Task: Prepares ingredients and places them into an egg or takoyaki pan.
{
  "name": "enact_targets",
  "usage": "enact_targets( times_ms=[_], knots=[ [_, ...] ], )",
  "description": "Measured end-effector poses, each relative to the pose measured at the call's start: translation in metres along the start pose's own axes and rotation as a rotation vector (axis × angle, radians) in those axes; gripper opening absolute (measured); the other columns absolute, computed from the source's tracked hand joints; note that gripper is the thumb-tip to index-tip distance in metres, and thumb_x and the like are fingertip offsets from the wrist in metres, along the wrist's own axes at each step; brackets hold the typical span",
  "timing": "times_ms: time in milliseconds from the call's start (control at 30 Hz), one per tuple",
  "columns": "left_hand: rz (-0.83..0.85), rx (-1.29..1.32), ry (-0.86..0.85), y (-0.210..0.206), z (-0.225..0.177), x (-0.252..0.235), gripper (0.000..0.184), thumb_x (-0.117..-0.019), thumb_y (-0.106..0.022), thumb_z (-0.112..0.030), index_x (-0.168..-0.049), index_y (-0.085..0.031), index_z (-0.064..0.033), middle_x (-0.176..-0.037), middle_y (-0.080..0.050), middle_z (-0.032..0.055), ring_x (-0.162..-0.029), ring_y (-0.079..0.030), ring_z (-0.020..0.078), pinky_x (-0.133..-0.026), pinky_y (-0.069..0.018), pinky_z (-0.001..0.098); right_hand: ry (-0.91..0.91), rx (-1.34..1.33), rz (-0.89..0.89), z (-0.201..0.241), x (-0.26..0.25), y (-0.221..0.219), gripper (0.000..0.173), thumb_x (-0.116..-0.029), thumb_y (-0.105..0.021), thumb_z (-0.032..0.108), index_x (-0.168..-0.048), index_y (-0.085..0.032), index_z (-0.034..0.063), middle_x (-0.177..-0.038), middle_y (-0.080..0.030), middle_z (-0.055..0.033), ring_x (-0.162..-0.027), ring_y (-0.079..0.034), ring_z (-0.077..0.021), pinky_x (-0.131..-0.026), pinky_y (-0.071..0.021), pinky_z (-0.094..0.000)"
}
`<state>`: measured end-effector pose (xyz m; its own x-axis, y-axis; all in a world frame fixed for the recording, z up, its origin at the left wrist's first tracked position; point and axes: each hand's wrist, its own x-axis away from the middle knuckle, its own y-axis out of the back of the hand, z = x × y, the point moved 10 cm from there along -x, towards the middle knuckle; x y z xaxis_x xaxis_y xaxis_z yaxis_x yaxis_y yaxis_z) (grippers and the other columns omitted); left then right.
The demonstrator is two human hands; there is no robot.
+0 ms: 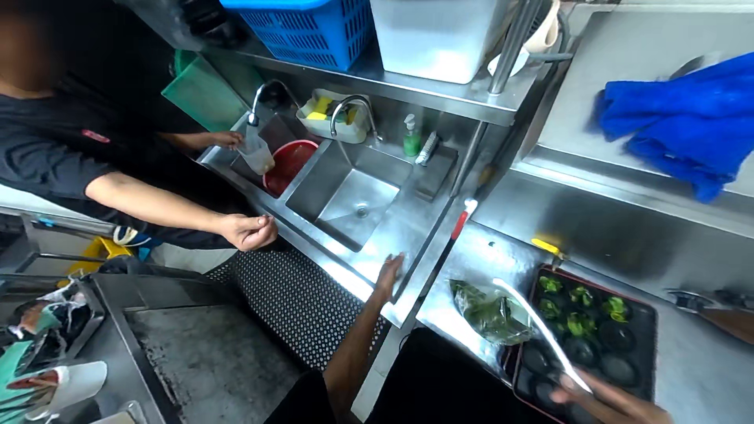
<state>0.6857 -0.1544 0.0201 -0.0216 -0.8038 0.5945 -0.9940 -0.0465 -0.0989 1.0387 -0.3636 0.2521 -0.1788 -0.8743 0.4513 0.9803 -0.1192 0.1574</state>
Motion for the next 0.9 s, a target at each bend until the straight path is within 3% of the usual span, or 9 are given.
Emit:
enact_targets(
  times_ms=[67,167,400,467,533,600,700,833,900],
  knots=[
    [-0.173,-0.378,-0.122,0.036,-0.016,0.002,0.106,-0.0910,-0.070,-0.056,-0.163,-0.014,-0.0025,-0.166,-0.028,0.0203,-0.152,-0.032,0.0315,-0.122,-0.0331,0.0513,0.042,0.011,0.098,0.030,-0.020,-0.046,0.020,-0.0985,-0.066,0.012,-0.113,-0.077,0.0048,-0.085,-0.078,-0.0005,-0.050,-0.050,0.0004,-0.045,-0.0392,-0.0189],
    [-0.380,-0.875,-0.145,0.075,-0.008,0.004,0.133,-0.0725,-0.073,-0.077,-0.162,-0.014,0.0019,-0.167,-0.019,0.0261,-0.155,-0.020,0.0405,-0.122,-0.0200,0.0639,0.077,0.004,0.258,0.060,-0.055,-0.116,0.020,-0.0972,-0.067,0.018,-0.111,-0.080,0.0103,-0.083,-0.077,0.0016,-0.045,-0.045,0.0001,-0.041,-0.0338,-0.0194],
    [-0.220,-1.286,-0.130,0.064,0.039,0.008,0.141,-0.0652,-0.063,-0.089,-0.164,-0.013,-0.0020,-0.171,-0.012,0.0179,-0.159,-0.006,0.0339,-0.121,0.0004,0.0693,0.003,0.032,0.594,0.127,-0.105,-0.234,0.021,-0.1019,-0.065,0.019,-0.115,-0.078,0.0102,-0.080,-0.076,0.0018,-0.041,-0.037,-0.0007,-0.039,-0.0279,-0.0204],
    [-0.202,-1.264,-0.128,0.068,0.041,0.006,0.138,-0.0649,-0.062,-0.090,-0.164,-0.018,-0.0053,-0.171,-0.010,0.0176,-0.159,-0.002,0.0351,-0.120,0.0039,0.0712,0.088,0.149,0.575,0.138,-0.113,-0.251,0.020,-0.1013,-0.066,0.023,-0.112,-0.079,0.0127,-0.080,-0.075,0.0046,-0.044,-0.043,-0.0015,-0.042,-0.0334,-0.0225],
    [-0.207,-1.225,-0.168,0.076,0.035,0.009,0.133,-0.0661,-0.067,-0.086,-0.163,-0.024,-0.0058,-0.170,-0.014,0.0206,-0.158,-0.007,0.0379,-0.119,0.0031,0.0736,0.197,0.319,0.497,0.144,-0.114,-0.254,0.022,-0.1003,-0.067,0.030,-0.113,-0.080,0.0184,-0.088,-0.077,0.0068,-0.069,-0.065,-0.0037,-0.067,-0.0540,-0.0314],
    [-0.187,-1.200,-0.222,0.066,0.033,0.014,0.131,-0.0691,-0.072,-0.079,-0.162,-0.021,-0.0018,-0.168,-0.016,0.0255,-0.156,-0.011,0.0421,-0.117,0.0003,0.0762,0.191,0.386,0.383,0.132,-0.106,-0.230,0.026,-0.1001,-0.066,0.035,-0.117,-0.079,0.0202,-0.093,-0.078,0.0051,-0.087,-0.072,-0.0076,-0.088,-0.0581,-0.0400],
    [-0.174,-1.226,-0.214,0.059,0.040,0.011,0.142,-0.0664,-0.072,-0.082,-0.163,-0.010,0.0005,-0.169,-0.011,0.0254,-0.157,-0.007,0.0413,-0.118,0.0032,0.0755,0.120,0.391,0.170,0.085,-0.087,-0.156,0.029,-0.0997,-0.065,0.041,-0.121,-0.078,0.0263,-0.095,-0.078,0.0099,-0.089,-0.072,-0.0041,-0.088,-0.0588,-0.0377],
    [-0.186,-1.275,-0.175,0.058,0.046,0.001,0.149,-0.0606,-0.071,-0.087,-0.164,-0.006,-0.0009,-0.170,-0.004,0.0242,-0.158,-0.001,0.0419,-0.116,0.0060,0.0756,0.079,0.172,-0.337,0.003,-0.029,-0.006,0.028,-0.0988,-0.069,0.022,-0.121,-0.076,0.0070,-0.095,-0.079,-0.0017,-0.085,-0.075,-0.0115,-0.082,-0.0639,-0.0368],
    [-0.175,-1.290,-0.164,0.060,0.050,-0.002,0.152,-0.0588,-0.072,-0.088,-0.164,-0.004,-0.0002,-0.170,-0.001,0.0247,-0.157,0.002,0.0431,-0.115,0.0063,0.0773,-0.093,0.336,-0.519,-0.042,0.001,0.056,0.031,-0.1017,-0.064,0.032,-0.122,-0.076,0.0107,-0.094,-0.079,0.0000,-0.084,-0.075,-0.0124,-0.080,-0.0619,-0.0422]
  ],
)
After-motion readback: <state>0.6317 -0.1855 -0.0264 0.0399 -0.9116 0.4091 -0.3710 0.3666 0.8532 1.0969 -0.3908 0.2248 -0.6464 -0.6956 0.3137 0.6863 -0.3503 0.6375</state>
